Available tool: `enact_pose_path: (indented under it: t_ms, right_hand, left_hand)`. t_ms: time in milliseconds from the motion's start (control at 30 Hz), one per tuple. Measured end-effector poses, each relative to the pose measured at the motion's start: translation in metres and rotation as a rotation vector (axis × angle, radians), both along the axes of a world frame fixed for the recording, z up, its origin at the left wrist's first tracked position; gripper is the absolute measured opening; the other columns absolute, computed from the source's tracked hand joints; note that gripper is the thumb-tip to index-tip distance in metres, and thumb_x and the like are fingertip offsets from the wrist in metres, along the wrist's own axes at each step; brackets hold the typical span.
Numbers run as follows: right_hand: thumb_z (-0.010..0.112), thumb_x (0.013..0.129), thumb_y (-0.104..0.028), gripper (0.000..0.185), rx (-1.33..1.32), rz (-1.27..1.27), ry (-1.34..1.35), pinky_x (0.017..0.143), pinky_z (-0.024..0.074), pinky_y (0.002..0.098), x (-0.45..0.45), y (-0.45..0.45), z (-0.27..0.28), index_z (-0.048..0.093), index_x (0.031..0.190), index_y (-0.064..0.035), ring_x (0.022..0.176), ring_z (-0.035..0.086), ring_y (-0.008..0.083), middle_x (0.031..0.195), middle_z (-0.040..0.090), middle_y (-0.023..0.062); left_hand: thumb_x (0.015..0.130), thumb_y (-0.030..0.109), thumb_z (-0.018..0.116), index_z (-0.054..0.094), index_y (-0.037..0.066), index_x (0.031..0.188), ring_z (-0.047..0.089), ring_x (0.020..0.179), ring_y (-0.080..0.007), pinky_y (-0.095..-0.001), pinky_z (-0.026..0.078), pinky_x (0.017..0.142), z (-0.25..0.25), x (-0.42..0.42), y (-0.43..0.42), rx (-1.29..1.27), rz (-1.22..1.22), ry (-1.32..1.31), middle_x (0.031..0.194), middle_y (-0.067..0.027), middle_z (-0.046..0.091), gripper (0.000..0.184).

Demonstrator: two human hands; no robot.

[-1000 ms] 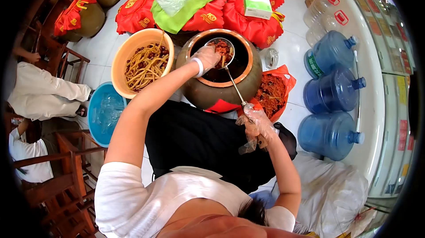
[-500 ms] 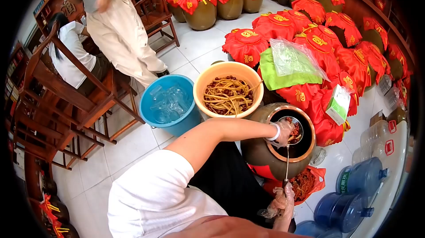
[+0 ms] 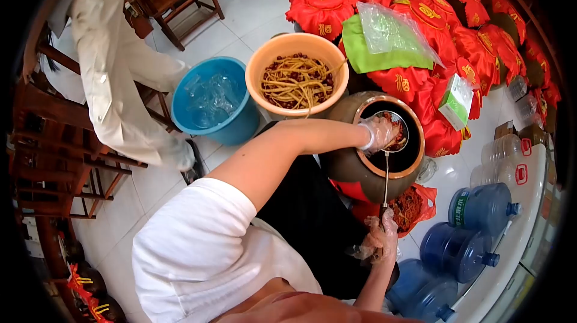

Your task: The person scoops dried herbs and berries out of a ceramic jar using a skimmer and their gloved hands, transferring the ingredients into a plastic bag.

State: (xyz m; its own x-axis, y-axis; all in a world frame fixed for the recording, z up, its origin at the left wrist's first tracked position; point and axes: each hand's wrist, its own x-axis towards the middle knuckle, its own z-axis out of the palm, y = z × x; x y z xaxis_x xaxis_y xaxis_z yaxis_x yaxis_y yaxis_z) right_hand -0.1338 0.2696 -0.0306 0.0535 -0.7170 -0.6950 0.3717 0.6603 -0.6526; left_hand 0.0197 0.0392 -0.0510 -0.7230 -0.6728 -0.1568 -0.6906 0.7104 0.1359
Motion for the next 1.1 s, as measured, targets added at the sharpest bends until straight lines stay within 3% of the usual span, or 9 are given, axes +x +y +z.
enact_pose_path:
  t_ms: [67,100,167,267,333,467,533,833,1100]
  right_hand:
    - [0.055,0.082,-0.042,0.042,0.062,-0.023,-0.051,0.03,0.0243,0.0243,-0.001,-0.001,0.011,0.056,0.082,-0.0005,0.031,0.033,0.0101,0.045,0.036,-0.0014]
    - [0.055,0.083,-0.041,0.04,0.032,0.001,-0.088,0.03,0.0245,0.0238,0.002,-0.001,0.015,0.056,0.085,-0.0007,0.032,0.033,0.0095,0.046,0.037,-0.0018]
    - [0.054,0.085,-0.037,0.037,0.104,0.003,-0.089,0.031,0.023,0.0227,0.005,-0.004,0.027,0.055,0.093,-0.001,0.033,0.031,0.0079,0.046,0.035,-0.0037]
    - [0.05,0.086,-0.04,0.032,0.269,0.09,-0.517,0.032,0.0226,0.0271,-0.014,-0.01,0.0,0.049,0.076,-0.0097,0.032,0.029,0.0118,0.045,0.028,-0.0048]
    - [0.051,0.086,-0.041,0.033,0.123,0.093,-0.074,0.031,0.0153,0.0212,0.004,-0.006,0.015,0.047,0.082,-0.0085,0.032,0.022,0.0049,0.045,0.025,-0.0068]
    - [0.048,0.085,-0.044,0.034,0.174,0.113,-0.148,0.032,0.0199,0.0285,0.0,-0.004,-0.015,0.046,0.078,-0.0101,0.031,0.026,0.0122,0.043,0.028,-0.0026]
    - [0.053,0.085,-0.031,0.03,0.165,0.032,-0.157,0.029,0.0281,0.0261,0.005,-0.007,0.009,0.046,0.067,-0.0087,0.033,0.037,0.0113,0.047,0.037,-0.001]
    - [0.051,0.088,-0.034,0.036,-0.038,0.072,-0.137,0.03,0.0303,0.0243,0.002,-0.003,0.015,0.044,0.063,-0.0082,0.033,0.039,0.0106,0.045,0.039,0.0001]
    - [0.051,0.088,-0.032,0.035,0.039,0.104,-0.141,0.03,0.0314,0.0249,-0.001,-0.007,0.022,0.045,0.063,-0.0077,0.034,0.04,0.0103,0.046,0.04,-0.0001]
  left_hand:
    - [0.074,0.013,0.054,0.035,0.0,0.123,0.048,0.107,-0.0333,-0.0431,0.04,0.088,0.03,0.006,0.009,0.084,0.019,-0.032,0.112,-0.0211,0.049,0.054]
    - [0.073,0.013,0.057,0.036,0.004,0.124,0.049,0.105,-0.0328,-0.044,0.04,0.088,-0.006,-0.001,-0.009,-0.027,-0.072,-0.026,0.112,-0.0204,0.05,0.056]
    - [0.067,0.012,0.062,0.043,0.008,0.12,0.051,0.102,-0.0334,-0.0435,0.041,0.086,-0.005,0.0,-0.017,0.021,-0.093,0.024,0.11,-0.0201,0.052,0.056]
    - [0.063,0.01,0.065,0.047,0.006,0.115,0.051,0.101,-0.0347,-0.0417,0.042,0.086,-0.004,-0.007,-0.026,0.146,-0.168,0.087,0.108,-0.0194,0.053,0.056]
    - [0.063,0.011,0.064,0.045,0.007,0.117,0.051,0.101,-0.0354,-0.0417,0.041,0.086,0.002,-0.015,-0.024,0.155,-0.115,0.039,0.106,-0.0201,0.053,0.057]
    - [0.066,0.013,0.061,0.043,0.004,0.116,0.05,0.1,-0.0374,-0.0432,0.04,0.087,-0.02,-0.023,-0.024,-0.058,-0.142,0.127,0.103,-0.0228,0.054,0.054]
    - [0.066,0.013,0.061,0.043,0.002,0.114,0.05,0.099,-0.0382,-0.0434,0.04,0.086,-0.023,-0.027,-0.03,0.037,-0.148,0.112,0.102,-0.0234,0.054,0.052]
    - [0.072,0.029,0.062,0.044,0.005,0.114,0.056,0.094,-0.0348,-0.0407,0.045,0.081,-0.033,-0.026,-0.03,-0.013,-0.208,0.099,0.098,-0.0224,0.058,0.052]
    - [0.072,0.026,0.06,0.042,0.001,0.112,0.057,0.088,-0.036,-0.0421,0.045,0.078,-0.032,-0.029,-0.032,0.04,-0.189,-0.033,0.092,-0.0249,0.058,0.05]
